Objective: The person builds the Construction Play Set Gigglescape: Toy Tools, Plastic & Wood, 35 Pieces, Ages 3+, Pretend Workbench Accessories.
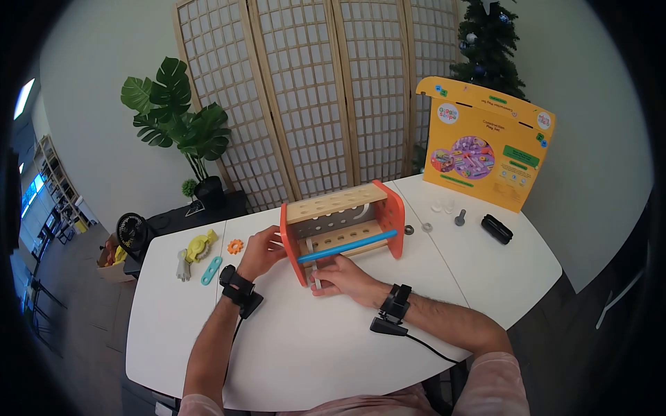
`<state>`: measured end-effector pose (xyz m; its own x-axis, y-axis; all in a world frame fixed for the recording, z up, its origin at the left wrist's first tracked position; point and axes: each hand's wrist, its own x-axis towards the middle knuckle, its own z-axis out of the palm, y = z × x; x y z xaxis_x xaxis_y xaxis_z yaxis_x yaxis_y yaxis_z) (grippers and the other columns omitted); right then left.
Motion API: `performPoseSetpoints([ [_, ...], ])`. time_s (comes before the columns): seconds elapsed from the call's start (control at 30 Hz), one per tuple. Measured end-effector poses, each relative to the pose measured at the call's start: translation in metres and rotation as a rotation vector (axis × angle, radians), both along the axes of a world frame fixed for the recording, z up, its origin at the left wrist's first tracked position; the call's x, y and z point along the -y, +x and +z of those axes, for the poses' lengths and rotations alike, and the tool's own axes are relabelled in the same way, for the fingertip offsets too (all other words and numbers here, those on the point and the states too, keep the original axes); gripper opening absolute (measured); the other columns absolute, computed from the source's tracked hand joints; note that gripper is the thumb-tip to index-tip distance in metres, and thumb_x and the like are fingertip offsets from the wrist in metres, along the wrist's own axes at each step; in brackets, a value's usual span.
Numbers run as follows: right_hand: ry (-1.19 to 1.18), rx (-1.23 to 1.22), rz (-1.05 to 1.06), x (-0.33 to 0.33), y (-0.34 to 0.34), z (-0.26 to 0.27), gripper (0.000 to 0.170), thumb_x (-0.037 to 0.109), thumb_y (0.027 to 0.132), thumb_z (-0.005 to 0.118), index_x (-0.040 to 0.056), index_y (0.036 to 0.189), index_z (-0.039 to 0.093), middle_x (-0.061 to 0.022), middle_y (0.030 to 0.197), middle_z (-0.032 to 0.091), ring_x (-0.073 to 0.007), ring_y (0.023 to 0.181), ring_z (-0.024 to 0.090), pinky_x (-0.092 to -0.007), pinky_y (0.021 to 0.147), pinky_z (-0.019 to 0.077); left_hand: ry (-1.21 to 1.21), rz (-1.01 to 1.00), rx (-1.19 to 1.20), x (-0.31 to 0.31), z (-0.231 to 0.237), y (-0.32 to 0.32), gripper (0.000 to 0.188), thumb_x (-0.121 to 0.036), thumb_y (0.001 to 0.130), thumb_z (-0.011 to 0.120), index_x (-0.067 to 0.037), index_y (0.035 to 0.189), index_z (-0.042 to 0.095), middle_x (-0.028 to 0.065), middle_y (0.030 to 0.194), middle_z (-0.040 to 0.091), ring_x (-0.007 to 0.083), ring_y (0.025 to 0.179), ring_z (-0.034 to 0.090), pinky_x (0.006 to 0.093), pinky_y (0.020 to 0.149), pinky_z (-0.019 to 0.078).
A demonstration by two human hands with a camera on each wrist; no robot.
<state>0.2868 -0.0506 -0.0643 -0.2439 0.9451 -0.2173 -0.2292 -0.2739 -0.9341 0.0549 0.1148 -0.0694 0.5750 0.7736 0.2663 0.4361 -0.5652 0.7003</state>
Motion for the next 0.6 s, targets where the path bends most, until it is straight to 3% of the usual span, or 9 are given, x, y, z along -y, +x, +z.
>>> performPoseSetpoints([
  [0.13, 0.027, -0.003, 0.025, -0.009, 0.002, -0.001, 0.038, 0.01, 0.112, 0.06, 0.0, 0.148, 0.052, -0.0108, 0.13, 0.067, -0.0199, 0.118, 0.073, -0.0396, 0.105, 0.0656, -0.032, 0.003, 0.038, 0.003, -0.001, 0.004, 0.046, -0.003, 0.09, 0.088, -0.006, 0.131, 0.068, 0.014, 0.111, 0.082, 0.0236, 0.096, 0.082, 0.0347, 0.084, 0.0668],
  [0.2, 0.053, -0.024, 0.002, -0.009, 0.001, 0.002, 0.031, 0.011, 0.112, 0.063, 0.0025, 0.141, 0.061, -0.0068, 0.128, 0.068, -0.0143, 0.111, 0.072, -0.0351, 0.102, 0.0659, -0.045, -0.009, 0.061, 0.002, -0.003, 0.005, 0.044, -0.002, 0.09, 0.086, -0.005, 0.13, 0.068, 0.0136, 0.111, 0.082, 0.0232, 0.095, 0.082, 0.0342, 0.083, 0.0667],
  [0.6, 0.107, -0.078, -0.044, -0.009, -0.001, -0.002, 0.042, 0.007, 0.103, 0.075, 0.0016, 0.141, 0.061, -0.0098, 0.127, 0.072, -0.0178, 0.116, 0.074, -0.036, 0.101, 0.0657, -0.053, 0.004, 0.117, -0.005, -0.018, 0.003, 0.029, -0.003, 0.094, 0.084, -0.002, 0.121, 0.072, 0.0128, 0.107, 0.084, 0.0194, 0.096, 0.082, 0.0313, 0.084, 0.0645],
])
